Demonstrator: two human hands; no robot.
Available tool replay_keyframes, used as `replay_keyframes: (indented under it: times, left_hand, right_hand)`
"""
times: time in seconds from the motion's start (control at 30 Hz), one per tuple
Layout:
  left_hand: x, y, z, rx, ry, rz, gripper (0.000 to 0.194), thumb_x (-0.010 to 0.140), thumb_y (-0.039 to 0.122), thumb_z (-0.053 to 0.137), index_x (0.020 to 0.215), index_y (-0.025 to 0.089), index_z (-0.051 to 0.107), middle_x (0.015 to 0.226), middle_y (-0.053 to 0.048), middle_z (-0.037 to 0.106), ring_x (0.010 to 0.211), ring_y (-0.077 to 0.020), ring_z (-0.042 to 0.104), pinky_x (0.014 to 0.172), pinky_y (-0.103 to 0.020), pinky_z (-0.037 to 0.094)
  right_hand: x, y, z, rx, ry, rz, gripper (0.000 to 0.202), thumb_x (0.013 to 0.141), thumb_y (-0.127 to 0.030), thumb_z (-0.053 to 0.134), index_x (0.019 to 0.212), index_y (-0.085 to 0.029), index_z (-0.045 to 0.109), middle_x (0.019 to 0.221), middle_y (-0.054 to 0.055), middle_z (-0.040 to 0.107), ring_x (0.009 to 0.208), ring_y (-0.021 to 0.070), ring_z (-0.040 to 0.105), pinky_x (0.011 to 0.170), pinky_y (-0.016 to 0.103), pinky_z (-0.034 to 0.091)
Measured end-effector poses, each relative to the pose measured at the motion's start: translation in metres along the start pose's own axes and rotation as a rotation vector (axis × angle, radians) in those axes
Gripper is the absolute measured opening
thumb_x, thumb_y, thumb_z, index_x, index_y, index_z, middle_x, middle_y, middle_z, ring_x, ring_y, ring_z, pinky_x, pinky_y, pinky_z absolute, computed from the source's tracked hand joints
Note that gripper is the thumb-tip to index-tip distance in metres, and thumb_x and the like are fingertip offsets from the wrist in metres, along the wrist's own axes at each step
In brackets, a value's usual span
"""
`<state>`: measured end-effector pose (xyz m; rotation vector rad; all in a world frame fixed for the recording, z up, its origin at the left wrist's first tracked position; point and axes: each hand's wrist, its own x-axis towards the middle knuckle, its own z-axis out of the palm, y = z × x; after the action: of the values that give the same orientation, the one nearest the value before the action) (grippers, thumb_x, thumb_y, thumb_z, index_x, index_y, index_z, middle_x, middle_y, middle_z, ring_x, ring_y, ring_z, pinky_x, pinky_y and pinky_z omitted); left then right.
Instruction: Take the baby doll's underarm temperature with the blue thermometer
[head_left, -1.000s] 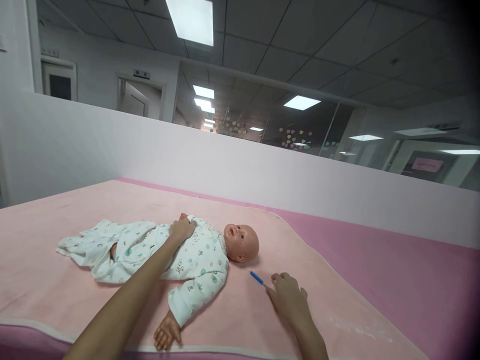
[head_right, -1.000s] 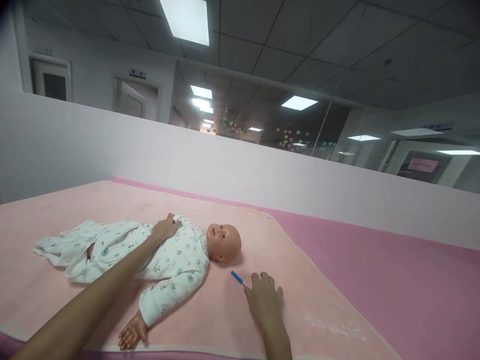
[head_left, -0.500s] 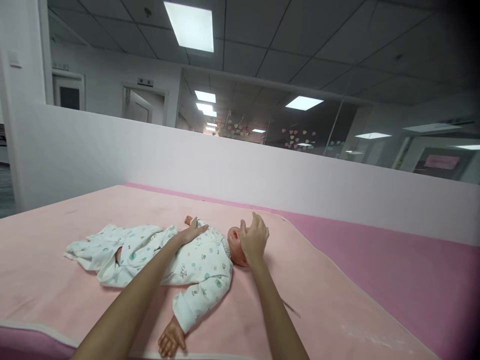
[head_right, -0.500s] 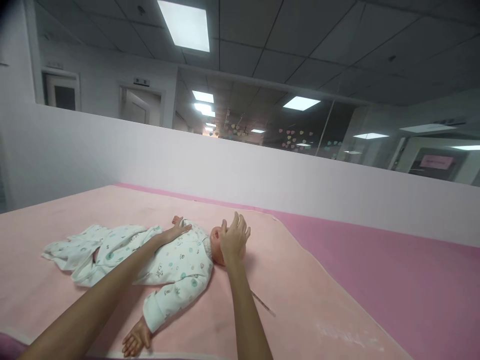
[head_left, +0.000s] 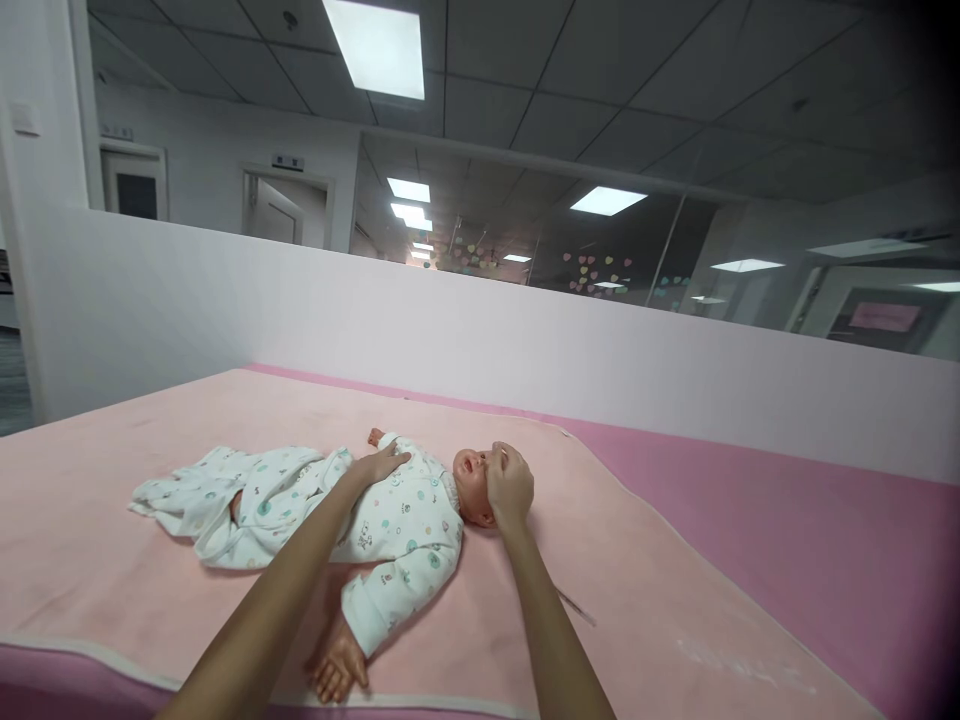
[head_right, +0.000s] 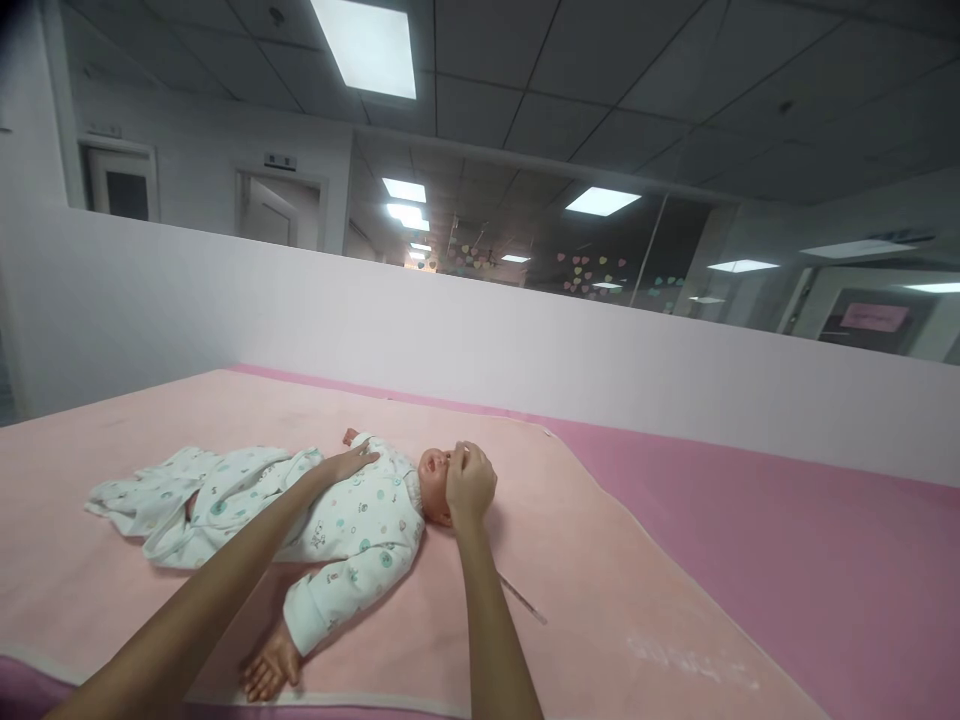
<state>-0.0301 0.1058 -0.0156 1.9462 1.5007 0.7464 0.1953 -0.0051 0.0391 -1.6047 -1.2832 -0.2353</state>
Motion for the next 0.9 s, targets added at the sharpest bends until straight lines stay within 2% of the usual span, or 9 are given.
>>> replay_keyframes:
  times: [0.13, 0.17, 0.3, 0.4, 0.5, 0.57, 0.67, 0.77, 0.9]
  left_hand:
    - [-0.016, 0.006, -0.005, -0.002, 0.051, 0.002, 0.065, 0.071, 0.062, 0.043, 0.12, 0.021, 0.05, 0.127, -0.011, 0.05, 0.116, -0.0331, 0.045, 0.093, -0.04, 0.033]
    - [-0.022, 0.008, -0.006, -0.007, 0.069, 0.022, 0.06, 0.073, 0.06, 0.043, 0.118, 0.021, 0.052, 0.124, -0.01, 0.053, 0.115, -0.0314, 0.047, 0.093, -0.039, 0.033]
    - [-0.045, 0.021, -0.013, -0.037, 0.143, 0.138, 0.042, 0.079, 0.05, 0.039, 0.107, 0.025, 0.06, 0.113, -0.002, 0.062, 0.106, -0.0223, 0.054, 0.089, -0.03, 0.037]
    - [-0.063, 0.036, -0.015, -0.07, 0.273, 0.358, 0.039, 0.083, 0.045, 0.037, 0.098, 0.021, 0.063, 0.104, -0.003, 0.065, 0.099, -0.0199, 0.056, 0.086, -0.029, 0.039]
    - [-0.081, 0.052, -0.01, 0.068, 0.292, 0.577, 0.034, 0.084, 0.041, 0.04, 0.084, 0.02, 0.067, 0.091, -0.004, 0.068, 0.089, -0.0197, 0.057, 0.083, -0.032, 0.038]
    - [-0.091, 0.06, -0.003, 0.213, 0.296, 0.668, 0.028, 0.082, 0.038, 0.045, 0.084, 0.021, 0.067, 0.088, -0.004, 0.067, 0.089, -0.0208, 0.055, 0.084, -0.035, 0.036]
    - [-0.099, 0.065, 0.008, 0.314, 0.321, 0.696, 0.02, 0.078, 0.027, 0.049, 0.087, 0.019, 0.065, 0.089, -0.006, 0.065, 0.089, -0.0217, 0.053, 0.082, -0.036, 0.036]
    - [-0.098, 0.064, 0.015, 0.316, 0.337, 0.662, 0.016, 0.073, 0.016, 0.049, 0.083, 0.016, 0.062, 0.087, -0.006, 0.063, 0.085, -0.0213, 0.053, 0.077, -0.034, 0.037]
    - [-0.095, 0.06, 0.018, 0.269, 0.321, 0.629, 0.016, 0.072, 0.011, 0.046, 0.08, 0.017, 0.059, 0.081, -0.005, 0.063, 0.08, -0.0195, 0.054, 0.073, -0.031, 0.038]
  right_hand:
    - [0.0, 0.016, -0.038, 0.012, 0.05, 0.219, 0.045, 0.08, -0.04, 0.034, 0.109, -0.013, 0.055, 0.111, 0.011, 0.059, 0.099, 0.023, 0.054, 0.079, 0.03, 0.038]
    - [-0.005, 0.022, -0.051, -0.018, 0.019, 0.258, 0.043, 0.08, -0.039, 0.035, 0.11, -0.015, 0.055, 0.11, 0.011, 0.06, 0.099, 0.0232, 0.055, 0.078, 0.03, 0.038]
    - [-0.04, 0.048, -0.098, -0.274, -0.268, 0.313, 0.035, 0.078, -0.038, 0.039, 0.1, -0.018, 0.058, 0.098, 0.009, 0.065, 0.089, 0.0255, 0.059, 0.07, 0.032, 0.04]
    - [-0.066, 0.047, -0.108, -0.359, -0.36, 0.234, 0.028, 0.078, -0.034, 0.04, 0.089, -0.018, 0.061, 0.089, 0.009, 0.067, 0.081, 0.0246, 0.06, 0.064, 0.031, 0.04]
    - [-0.072, 0.014, -0.086, -0.238, -0.322, 0.078, 0.024, 0.079, -0.031, 0.04, 0.081, -0.021, 0.061, 0.083, 0.005, 0.067, 0.075, 0.0208, 0.06, 0.06, 0.027, 0.039]
    - [-0.066, -0.018, -0.057, -0.118, -0.302, -0.066, 0.025, 0.081, -0.027, 0.037, 0.076, -0.022, 0.061, 0.069, 0.003, 0.065, 0.063, 0.0176, 0.058, 0.055, 0.026, 0.038]
    - [-0.057, -0.054, -0.006, 0.079, -0.212, -0.382, 0.028, 0.072, -0.009, 0.037, 0.083, -0.019, 0.061, 0.079, 0.004, 0.064, 0.074, 0.0167, 0.057, 0.069, 0.027, 0.041]
    - [-0.058, -0.061, 0.031, 0.206, -0.222, -0.521, 0.032, 0.07, -0.004, 0.034, 0.083, -0.017, 0.06, 0.081, 0.005, 0.062, 0.077, 0.0166, 0.054, 0.071, 0.027, 0.042]
    - [-0.069, -0.044, 0.045, 0.318, -0.139, -0.536, 0.034, 0.071, -0.005, 0.033, 0.091, -0.016, 0.059, 0.084, 0.006, 0.061, 0.08, 0.0175, 0.053, 0.075, 0.03, 0.043]
